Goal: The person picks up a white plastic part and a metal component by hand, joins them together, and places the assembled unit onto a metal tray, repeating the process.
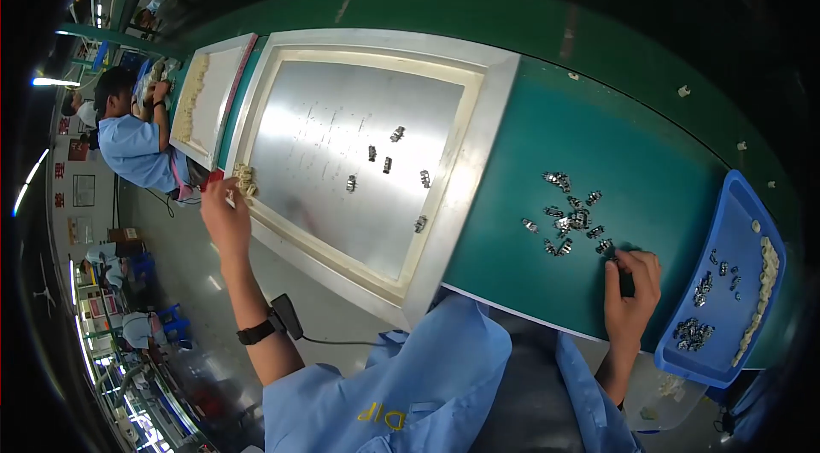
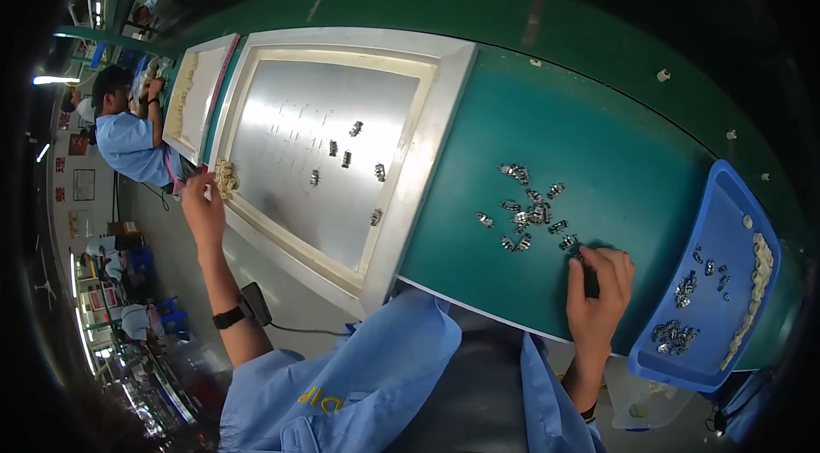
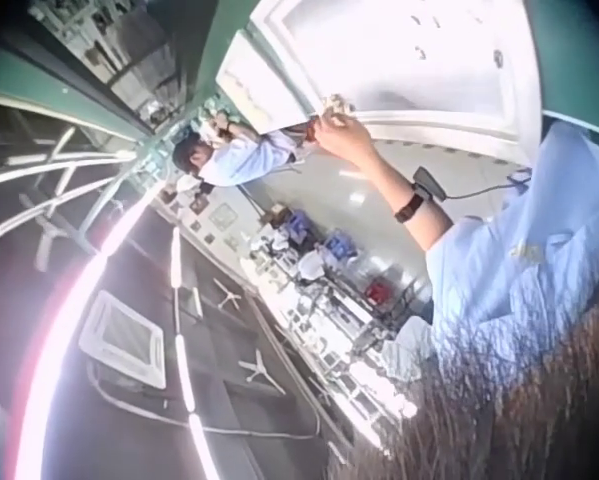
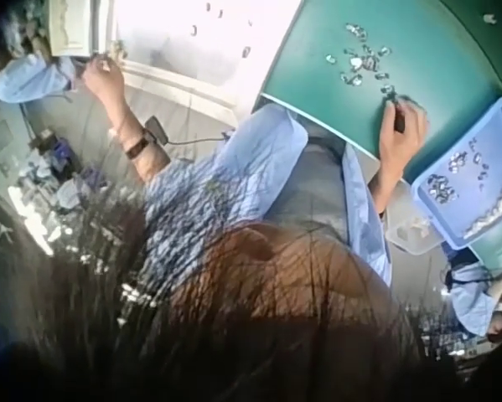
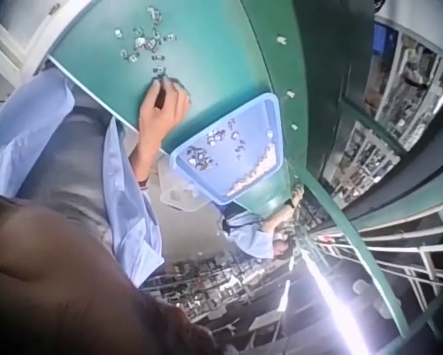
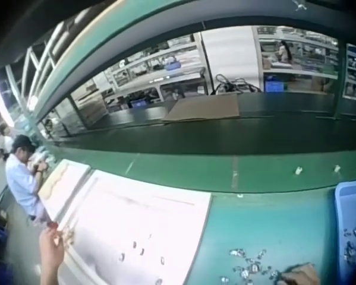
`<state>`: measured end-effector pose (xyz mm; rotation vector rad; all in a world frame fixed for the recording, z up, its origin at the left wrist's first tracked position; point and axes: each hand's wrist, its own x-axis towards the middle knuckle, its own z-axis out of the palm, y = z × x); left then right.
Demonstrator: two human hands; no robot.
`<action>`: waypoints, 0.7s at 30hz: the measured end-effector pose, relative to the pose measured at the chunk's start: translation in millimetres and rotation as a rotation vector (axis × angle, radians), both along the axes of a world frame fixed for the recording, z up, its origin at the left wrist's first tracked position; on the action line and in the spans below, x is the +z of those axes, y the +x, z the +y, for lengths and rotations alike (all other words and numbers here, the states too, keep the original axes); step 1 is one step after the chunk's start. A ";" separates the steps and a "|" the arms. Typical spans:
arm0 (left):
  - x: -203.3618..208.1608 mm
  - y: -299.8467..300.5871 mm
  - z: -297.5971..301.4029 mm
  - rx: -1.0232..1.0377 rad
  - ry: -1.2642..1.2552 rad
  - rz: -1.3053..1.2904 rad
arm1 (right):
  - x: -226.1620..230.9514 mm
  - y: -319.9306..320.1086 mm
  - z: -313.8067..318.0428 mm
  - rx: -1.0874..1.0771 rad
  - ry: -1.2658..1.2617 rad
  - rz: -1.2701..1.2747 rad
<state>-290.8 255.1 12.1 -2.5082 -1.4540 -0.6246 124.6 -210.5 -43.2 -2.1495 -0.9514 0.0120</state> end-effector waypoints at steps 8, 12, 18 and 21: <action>-48.7 -21.4 7.3 0.123 -0.015 0.207 | 7.2 -9.7 -1.3 -0.013 -0.021 -0.120; -67.0 -31.0 33.9 0.073 0.001 0.286 | 12.2 -10.9 -0.7 -0.040 0.027 -0.192; -40.7 -46.0 40.7 -0.010 -0.003 0.365 | 3.6 3.6 6.5 -0.002 0.103 -0.121; -87.7 -57.3 64.8 -0.062 -0.143 0.231 | 4.0 6.9 -8.5 -0.028 0.074 -0.104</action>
